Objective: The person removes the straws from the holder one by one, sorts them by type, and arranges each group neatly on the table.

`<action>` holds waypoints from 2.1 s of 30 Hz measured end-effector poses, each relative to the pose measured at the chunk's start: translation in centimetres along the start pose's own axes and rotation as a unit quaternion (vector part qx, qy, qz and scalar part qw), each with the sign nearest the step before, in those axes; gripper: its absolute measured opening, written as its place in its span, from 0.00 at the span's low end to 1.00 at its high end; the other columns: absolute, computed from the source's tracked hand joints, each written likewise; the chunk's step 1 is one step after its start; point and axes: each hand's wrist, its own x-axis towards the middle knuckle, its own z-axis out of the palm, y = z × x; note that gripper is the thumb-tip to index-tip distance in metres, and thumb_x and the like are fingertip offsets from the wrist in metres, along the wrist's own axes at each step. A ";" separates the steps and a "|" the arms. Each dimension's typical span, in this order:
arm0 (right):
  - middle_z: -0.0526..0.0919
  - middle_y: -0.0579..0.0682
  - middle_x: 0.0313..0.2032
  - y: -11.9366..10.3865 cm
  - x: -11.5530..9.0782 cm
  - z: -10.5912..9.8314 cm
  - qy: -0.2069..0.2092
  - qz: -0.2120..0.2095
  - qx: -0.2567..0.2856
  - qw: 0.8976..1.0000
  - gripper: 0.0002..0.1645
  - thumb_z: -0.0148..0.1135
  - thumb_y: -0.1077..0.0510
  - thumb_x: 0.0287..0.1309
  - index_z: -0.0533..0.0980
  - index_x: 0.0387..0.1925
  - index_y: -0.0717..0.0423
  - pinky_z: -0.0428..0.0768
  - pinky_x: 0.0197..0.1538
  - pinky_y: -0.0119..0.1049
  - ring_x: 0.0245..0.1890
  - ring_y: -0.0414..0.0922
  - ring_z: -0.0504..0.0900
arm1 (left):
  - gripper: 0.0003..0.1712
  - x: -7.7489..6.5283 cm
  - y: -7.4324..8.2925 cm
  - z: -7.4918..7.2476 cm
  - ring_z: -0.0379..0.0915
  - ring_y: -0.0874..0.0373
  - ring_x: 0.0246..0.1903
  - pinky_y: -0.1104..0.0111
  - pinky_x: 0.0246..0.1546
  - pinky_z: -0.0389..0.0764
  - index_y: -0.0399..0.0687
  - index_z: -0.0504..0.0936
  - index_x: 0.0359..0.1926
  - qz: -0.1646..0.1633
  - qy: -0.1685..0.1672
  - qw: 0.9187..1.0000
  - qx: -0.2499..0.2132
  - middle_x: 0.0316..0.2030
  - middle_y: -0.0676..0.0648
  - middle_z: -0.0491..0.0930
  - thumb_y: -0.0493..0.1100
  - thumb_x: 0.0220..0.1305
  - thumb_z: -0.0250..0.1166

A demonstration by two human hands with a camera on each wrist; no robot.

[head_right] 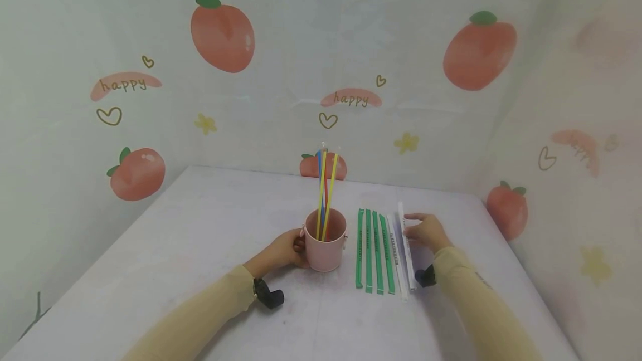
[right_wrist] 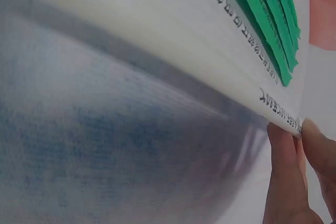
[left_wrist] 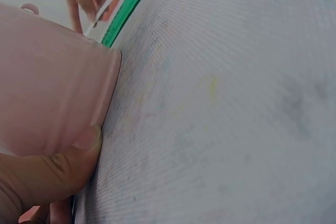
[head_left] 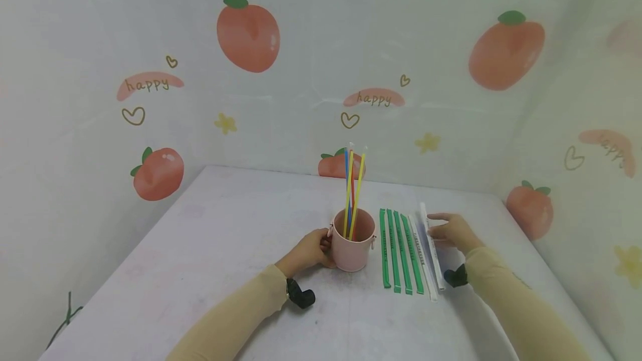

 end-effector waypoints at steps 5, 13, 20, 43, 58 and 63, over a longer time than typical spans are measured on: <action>0.82 0.66 0.43 0.2 0.0 0.3 -0.005 0.011 -0.010 1.000 0.38 0.61 0.72 0.56 0.58 0.67 0.73 0.86 0.45 0.42 0.34 0.44 0.86 | 0.32 0.0 0.0 0.1 0.74 0.50 0.51 0.57 0.58 0.78 0.43 0.77 0.48 -0.004 -0.001 1.000 -0.002 0.48 0.45 0.78 0.30 0.39 0.79; 0.81 0.69 0.43 0.7 0.6 0.9 -0.011 0.032 -0.015 0.999 0.38 0.62 0.74 0.53 0.60 0.65 0.74 0.87 0.41 0.39 0.32 0.46 0.86 | 0.32 -0.1 0.0 0.1 0.75 0.48 0.52 0.57 0.57 0.78 0.43 0.77 0.48 -0.006 0.004 1.000 -0.009 0.48 0.44 0.78 0.30 0.39 0.79; 0.81 0.68 0.43 0.8 0.8 1.2 -0.002 0.047 -0.051 0.998 0.36 0.62 0.73 0.53 0.62 0.64 0.73 0.87 0.40 0.40 0.31 0.46 0.85 | 0.32 0.0 -0.1 0.1 0.75 0.48 0.52 0.56 0.57 0.79 0.42 0.76 0.48 -0.008 0.003 1.000 -0.010 0.48 0.44 0.78 0.30 0.39 0.79; 0.77 0.71 0.49 0.4 0.6 1.6 0.001 0.051 -0.069 0.996 0.36 0.63 0.73 0.52 0.64 0.63 0.72 0.87 0.39 0.38 0.31 0.45 0.84 | 0.34 -0.1 0.0 0.1 0.75 0.50 0.50 0.57 0.56 0.78 0.42 0.77 0.50 0.000 0.006 1.000 0.001 0.47 0.45 0.78 0.31 0.38 0.79; 0.72 0.72 0.55 1.1 1.6 1.8 0.021 0.076 -0.086 0.993 0.35 0.64 0.71 0.50 0.67 0.62 0.67 0.86 0.38 0.37 0.33 0.47 0.82 | 0.34 -0.2 0.1 0.1 0.76 0.50 0.50 0.59 0.55 0.79 0.41 0.77 0.49 0.005 0.005 1.000 -0.001 0.46 0.45 0.79 0.30 0.37 0.79; 0.71 0.72 0.57 0.9 1.5 1.9 0.024 0.078 -0.095 0.992 0.35 0.65 0.70 0.50 0.68 0.62 0.66 0.86 0.38 0.37 0.34 0.49 0.82 | 0.33 -0.2 0.1 0.0 0.75 0.51 0.49 0.59 0.55 0.79 0.41 0.77 0.49 0.005 0.004 1.000 0.003 0.46 0.45 0.78 0.31 0.38 0.79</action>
